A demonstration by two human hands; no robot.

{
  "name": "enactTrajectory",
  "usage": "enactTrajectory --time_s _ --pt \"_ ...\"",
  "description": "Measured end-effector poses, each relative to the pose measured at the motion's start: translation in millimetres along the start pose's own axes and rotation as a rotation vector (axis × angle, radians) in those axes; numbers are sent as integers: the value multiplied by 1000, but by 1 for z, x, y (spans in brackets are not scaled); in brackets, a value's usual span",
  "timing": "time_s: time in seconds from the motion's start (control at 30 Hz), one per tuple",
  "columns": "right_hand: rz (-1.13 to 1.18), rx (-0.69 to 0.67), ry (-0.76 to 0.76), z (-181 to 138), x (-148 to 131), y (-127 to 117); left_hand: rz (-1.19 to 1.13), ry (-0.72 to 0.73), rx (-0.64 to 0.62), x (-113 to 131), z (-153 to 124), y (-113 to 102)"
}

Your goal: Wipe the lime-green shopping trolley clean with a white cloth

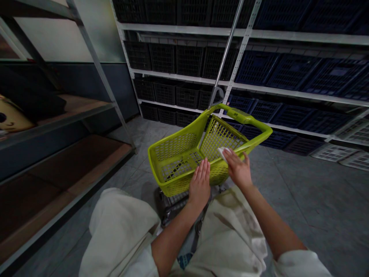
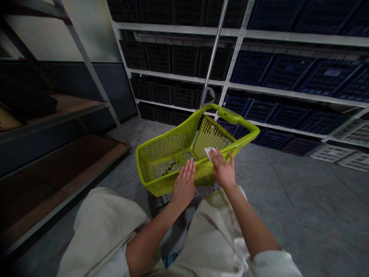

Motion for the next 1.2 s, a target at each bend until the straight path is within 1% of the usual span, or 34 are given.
enactTrajectory --time_s 0.07,0.1,0.13,0.17,0.23,0.33,0.37,0.4,0.43,0.47,0.53,0.6,0.63,0.67,0.7,0.73,0.77,0.83,0.9,0.93,0.97,1.0,1.07,1.17,1.2 --pt "-59 70 102 4 36 -6 5 4 4 1 0 0" --pt "-84 98 146 5 45 -7 4 3 6 1 0 1" --pt "-103 117 179 5 48 -7 1 2 7 2 0 1" --pt "-112 121 195 4 42 -6 -4 -2 7 2 1 2" --pt "-96 92 173 0 12 1 -19 -9 0 3 1 3" --pt "3 -5 24 -7 -48 11 -30 -11 -10 2 0 4" --pt "32 -30 -21 -8 -61 13 -29 -9 -11 2 0 4" --pt "52 -48 -57 -9 -66 13 -28 -7 -10 1 0 4" --pt "59 -54 -76 -9 -64 11 -26 -5 -6 1 -1 4" --pt "54 -47 -77 -8 -54 9 -24 -5 -3 0 -1 4" --pt "10 -5 -23 -2 -16 2 -20 -4 4 0 -1 4" --pt "-54 67 79 3 25 -6 -16 -4 9 0 -1 4" --pt "-78 105 125 5 40 -8 -15 -1 11 1 -1 4" --pt "-95 132 164 6 49 -10 -13 0 13 1 0 4" --pt "-101 145 188 6 49 -9 -11 -2 15 2 0 4" --pt "-96 144 196 5 42 -8 -10 -5 15 2 0 4" --pt "-80 128 186 4 28 -5 -10 -9 15 2 1 4" --pt "-21 73 114 -1 -13 3 -16 -16 11 3 1 3" --pt "41 3 7 -5 -52 8 -25 -17 2 2 1 3" --pt "60 -24 -39 -7 -63 9 -29 -16 -3 2 1 3" --pt "69 -42 -74 -8 -66 9 -32 -14 -6 2 0 3" --pt "65 -49 -92 -7 -61 8 -36 -12 -8 2 0 3" --pt "25 -28 -81 -4 -31 3 -40 -6 -4 1 -1 3" --pt "-72 77 65 4 32 -7 -38 -2 14 1 -1 3" --pt "-93 116 119 5 46 -9 -37 -1 20 2 -1 3"
Point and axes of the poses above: each hand's wrist, its own z-axis towards the middle knuckle, its own y-axis out of the palm, x = y × z, the point moved 6 cm from there along z, towards the middle knuckle, and after that the axes turned 1 degree about -y, right-handed, at the moved point
